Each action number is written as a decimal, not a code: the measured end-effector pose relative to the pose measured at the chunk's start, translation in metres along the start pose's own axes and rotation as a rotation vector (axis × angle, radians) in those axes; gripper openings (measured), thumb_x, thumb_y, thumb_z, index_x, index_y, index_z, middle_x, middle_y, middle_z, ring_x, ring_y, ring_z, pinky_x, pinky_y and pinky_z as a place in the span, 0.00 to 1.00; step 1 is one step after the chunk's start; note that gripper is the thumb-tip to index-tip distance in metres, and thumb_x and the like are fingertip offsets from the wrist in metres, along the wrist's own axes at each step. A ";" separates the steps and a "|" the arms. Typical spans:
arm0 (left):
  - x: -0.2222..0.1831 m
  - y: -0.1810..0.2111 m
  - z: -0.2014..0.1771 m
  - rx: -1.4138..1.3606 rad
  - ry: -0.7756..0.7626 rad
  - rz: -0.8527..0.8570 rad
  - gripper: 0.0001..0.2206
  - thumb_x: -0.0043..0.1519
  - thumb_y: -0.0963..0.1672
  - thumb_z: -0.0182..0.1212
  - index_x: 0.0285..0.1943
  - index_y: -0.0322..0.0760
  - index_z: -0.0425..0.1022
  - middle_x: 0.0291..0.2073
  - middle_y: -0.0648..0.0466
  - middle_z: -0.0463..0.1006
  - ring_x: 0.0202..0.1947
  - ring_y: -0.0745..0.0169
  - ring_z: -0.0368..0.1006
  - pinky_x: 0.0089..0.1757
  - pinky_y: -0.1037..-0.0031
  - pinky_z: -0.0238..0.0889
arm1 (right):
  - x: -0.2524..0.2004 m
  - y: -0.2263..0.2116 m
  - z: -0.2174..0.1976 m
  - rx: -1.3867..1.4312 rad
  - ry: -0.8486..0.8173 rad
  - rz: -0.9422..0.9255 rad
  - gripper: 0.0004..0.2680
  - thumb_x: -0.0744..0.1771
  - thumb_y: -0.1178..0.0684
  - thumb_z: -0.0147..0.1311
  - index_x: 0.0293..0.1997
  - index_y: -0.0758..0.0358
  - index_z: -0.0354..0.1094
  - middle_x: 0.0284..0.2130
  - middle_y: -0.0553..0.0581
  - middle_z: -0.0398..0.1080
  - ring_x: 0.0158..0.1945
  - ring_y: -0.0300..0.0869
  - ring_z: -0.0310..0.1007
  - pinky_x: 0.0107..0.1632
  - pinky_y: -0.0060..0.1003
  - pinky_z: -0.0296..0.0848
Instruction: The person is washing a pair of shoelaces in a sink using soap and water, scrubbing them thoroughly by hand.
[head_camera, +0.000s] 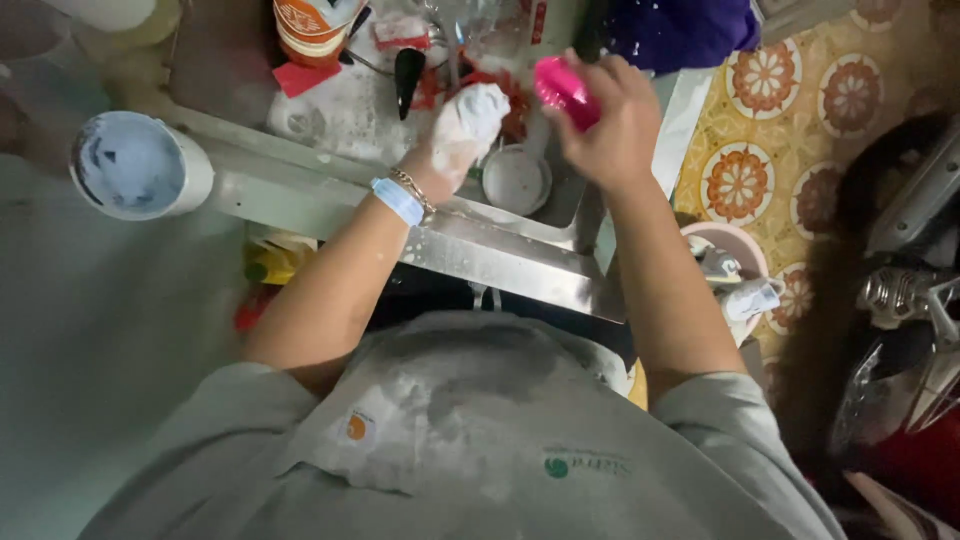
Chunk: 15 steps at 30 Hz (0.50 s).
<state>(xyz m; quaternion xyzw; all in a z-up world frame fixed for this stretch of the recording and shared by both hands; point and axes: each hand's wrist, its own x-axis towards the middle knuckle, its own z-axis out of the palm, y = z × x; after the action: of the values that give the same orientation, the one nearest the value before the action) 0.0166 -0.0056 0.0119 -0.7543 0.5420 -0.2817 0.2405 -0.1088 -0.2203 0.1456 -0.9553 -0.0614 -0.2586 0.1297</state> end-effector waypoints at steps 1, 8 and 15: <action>0.000 -0.016 -0.010 0.040 0.045 -0.138 0.13 0.78 0.37 0.42 0.56 0.44 0.74 0.45 0.60 0.71 0.46 0.67 0.70 0.48 0.78 0.70 | 0.000 0.000 0.001 0.034 0.001 0.116 0.20 0.79 0.33 0.68 0.68 0.64 0.85 0.50 0.63 0.82 0.48 0.57 0.84 0.49 0.53 0.82; 0.022 0.007 0.164 -0.865 0.294 -0.330 0.27 0.72 0.39 0.64 0.84 0.33 0.80 0.75 0.32 0.81 0.63 0.27 0.77 0.62 0.46 0.71 | -0.012 -0.011 0.087 -0.079 -0.352 0.453 0.27 0.70 0.29 0.75 0.76 0.51 0.81 0.52 0.63 0.88 0.46 0.64 0.90 0.41 0.63 0.87; 0.060 -0.001 0.149 -1.551 0.384 -0.717 0.23 0.69 0.39 0.81 0.74 0.42 0.84 0.68 0.39 0.82 0.69 0.33 0.74 0.70 0.52 0.68 | 0.034 -0.013 0.086 -0.029 -0.641 0.725 0.28 0.71 0.41 0.82 0.82 0.56 0.78 0.59 0.71 0.88 0.62 0.68 0.91 0.62 0.62 0.87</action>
<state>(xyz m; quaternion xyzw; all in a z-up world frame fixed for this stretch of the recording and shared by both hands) 0.1345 -0.0536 -0.0860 -0.7697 0.3422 -0.0142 -0.5388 -0.0410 -0.1823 0.0938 -0.9484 0.2422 0.1097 0.1727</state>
